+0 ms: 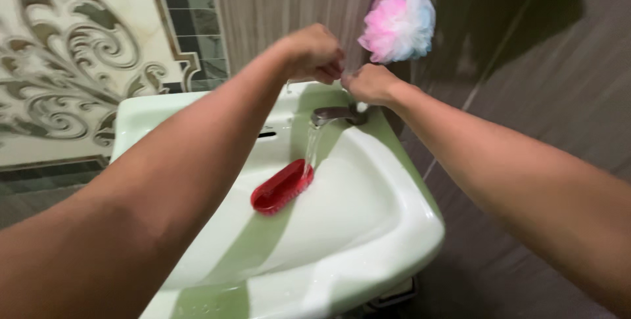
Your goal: The person scrubs the inside of a bathroom sink with a red brush, rinses the brush under running water, and wipes the sink basin with their hands. They repeatedly rinse and scrub the sink surface and edges, then rinse their hands before turning off the tap.
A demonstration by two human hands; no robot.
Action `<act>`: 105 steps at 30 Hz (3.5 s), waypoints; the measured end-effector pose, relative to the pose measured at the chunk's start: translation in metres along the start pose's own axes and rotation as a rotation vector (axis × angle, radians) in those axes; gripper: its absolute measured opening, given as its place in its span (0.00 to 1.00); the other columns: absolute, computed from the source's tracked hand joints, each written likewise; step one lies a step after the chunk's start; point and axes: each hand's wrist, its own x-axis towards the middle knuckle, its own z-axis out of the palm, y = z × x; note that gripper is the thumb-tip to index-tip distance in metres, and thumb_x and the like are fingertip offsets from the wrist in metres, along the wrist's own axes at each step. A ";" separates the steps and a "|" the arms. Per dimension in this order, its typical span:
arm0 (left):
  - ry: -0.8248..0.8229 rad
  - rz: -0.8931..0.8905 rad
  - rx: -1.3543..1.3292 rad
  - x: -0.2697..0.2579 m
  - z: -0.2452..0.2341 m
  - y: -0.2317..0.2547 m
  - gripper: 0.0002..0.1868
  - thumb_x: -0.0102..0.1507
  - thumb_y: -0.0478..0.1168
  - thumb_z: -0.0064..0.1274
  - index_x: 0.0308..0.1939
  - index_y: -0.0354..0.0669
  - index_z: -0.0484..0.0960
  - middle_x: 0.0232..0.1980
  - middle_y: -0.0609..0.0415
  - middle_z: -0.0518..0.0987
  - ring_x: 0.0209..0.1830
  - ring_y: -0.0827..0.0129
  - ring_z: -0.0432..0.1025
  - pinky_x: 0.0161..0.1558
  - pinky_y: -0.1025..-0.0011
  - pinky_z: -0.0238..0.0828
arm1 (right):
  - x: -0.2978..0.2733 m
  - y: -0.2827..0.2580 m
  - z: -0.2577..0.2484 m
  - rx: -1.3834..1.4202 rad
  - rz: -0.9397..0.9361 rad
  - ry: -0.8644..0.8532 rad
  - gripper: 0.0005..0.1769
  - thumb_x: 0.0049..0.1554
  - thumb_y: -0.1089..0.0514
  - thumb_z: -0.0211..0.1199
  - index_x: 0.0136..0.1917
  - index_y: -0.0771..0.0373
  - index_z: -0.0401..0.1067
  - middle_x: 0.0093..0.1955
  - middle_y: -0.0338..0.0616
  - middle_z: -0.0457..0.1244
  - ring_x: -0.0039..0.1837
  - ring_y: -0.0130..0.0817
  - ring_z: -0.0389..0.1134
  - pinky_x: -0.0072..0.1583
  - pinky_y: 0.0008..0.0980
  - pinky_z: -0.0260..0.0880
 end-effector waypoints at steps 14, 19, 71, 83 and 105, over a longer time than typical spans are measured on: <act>-0.038 0.040 0.491 -0.040 0.035 -0.026 0.43 0.68 0.70 0.19 0.65 0.50 0.80 0.66 0.36 0.77 0.67 0.45 0.69 0.70 0.57 0.60 | -0.091 -0.003 0.042 0.354 -0.357 0.884 0.07 0.57 0.60 0.61 0.41 0.66 0.73 0.38 0.51 0.67 0.43 0.40 0.71 0.46 0.39 0.70; 0.435 0.240 0.550 -0.102 0.042 -0.061 0.30 0.69 0.59 0.34 0.57 0.41 0.81 0.63 0.36 0.76 0.62 0.41 0.68 0.61 0.51 0.61 | -0.105 -0.044 0.089 0.424 -0.212 -0.372 0.16 0.58 0.54 0.64 0.36 0.69 0.73 0.30 0.45 0.65 0.29 0.28 0.64 0.33 0.33 0.68; -0.230 -0.507 -0.206 -0.111 0.038 -0.034 0.48 0.68 0.71 0.15 0.61 0.34 0.76 0.54 0.37 0.84 0.53 0.53 0.80 0.58 0.55 0.75 | -0.142 0.027 0.044 0.179 -0.220 -0.173 0.22 0.62 0.47 0.56 0.60 0.65 0.75 0.49 0.56 0.73 0.53 0.46 0.76 0.56 0.43 0.74; 0.495 -0.760 -1.431 -0.138 0.161 -0.117 0.22 0.72 0.49 0.33 0.52 0.33 0.74 0.47 0.39 0.82 0.49 0.50 0.78 0.52 0.57 0.80 | -0.028 -0.031 0.154 1.934 0.705 -0.861 0.17 0.65 0.57 0.51 0.34 0.62 0.66 0.29 0.36 0.58 0.29 0.26 0.60 0.30 0.22 0.64; 0.566 0.015 -0.129 -0.128 0.221 0.004 0.23 0.68 0.51 0.44 0.49 0.33 0.82 0.56 0.34 0.78 0.57 0.41 0.72 0.60 0.55 0.65 | -0.207 0.074 0.044 -0.065 -0.741 -0.082 0.25 0.64 0.48 0.56 0.70 0.62 0.66 0.74 0.53 0.57 0.80 0.59 0.46 0.73 0.63 0.27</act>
